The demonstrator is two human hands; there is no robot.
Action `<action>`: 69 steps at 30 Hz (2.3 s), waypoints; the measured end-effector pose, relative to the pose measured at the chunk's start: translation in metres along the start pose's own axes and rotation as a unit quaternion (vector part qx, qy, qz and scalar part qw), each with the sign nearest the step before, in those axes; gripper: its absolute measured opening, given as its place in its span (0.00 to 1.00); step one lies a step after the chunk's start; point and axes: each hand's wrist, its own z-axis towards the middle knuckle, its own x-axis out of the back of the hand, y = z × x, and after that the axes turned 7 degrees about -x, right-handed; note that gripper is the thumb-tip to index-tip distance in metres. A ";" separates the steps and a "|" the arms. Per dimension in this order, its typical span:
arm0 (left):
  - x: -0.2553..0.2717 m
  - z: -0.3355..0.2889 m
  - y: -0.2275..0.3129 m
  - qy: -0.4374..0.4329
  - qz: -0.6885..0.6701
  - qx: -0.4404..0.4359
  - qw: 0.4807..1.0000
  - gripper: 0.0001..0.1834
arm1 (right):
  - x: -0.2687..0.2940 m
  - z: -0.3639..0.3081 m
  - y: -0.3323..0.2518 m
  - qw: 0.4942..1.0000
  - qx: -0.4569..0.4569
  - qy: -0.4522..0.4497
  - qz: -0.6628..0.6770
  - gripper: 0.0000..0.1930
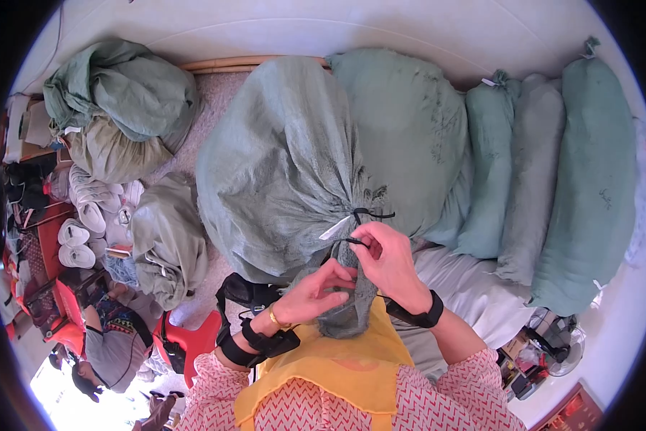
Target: Untie a large storage sack and remove an inner bag containing shoe components.
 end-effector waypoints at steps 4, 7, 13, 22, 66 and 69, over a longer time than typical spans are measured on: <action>0.013 0.009 -0.003 0.093 0.198 0.058 0.974 0.12 | 0.002 -0.010 0.001 0.999 0.017 0.051 -0.002 0.08; 0.008 0.017 0.002 0.217 0.428 -0.122 0.869 0.10 | 0.003 -0.015 0.008 0.996 -0.031 0.063 0.063 0.07; -0.011 0.036 -0.002 0.058 0.268 -0.080 0.958 0.12 | 0.005 -0.022 -0.005 0.998 -0.019 0.051 0.039 0.06; 0.003 0.065 -0.008 0.107 0.222 -0.051 0.968 0.07 | 0.008 -0.034 0.012 0.991 0.068 0.042 -0.106 0.09; 0.076 0.086 0.049 0.188 -0.214 -0.045 0.957 0.15 | 0.021 -0.025 0.103 0.984 0.086 -0.005 0.159 0.07; 0.093 0.084 0.050 0.008 -0.098 -0.133 0.986 0.11 | 0.026 -0.006 0.082 0.934 0.049 -0.051 0.351 0.10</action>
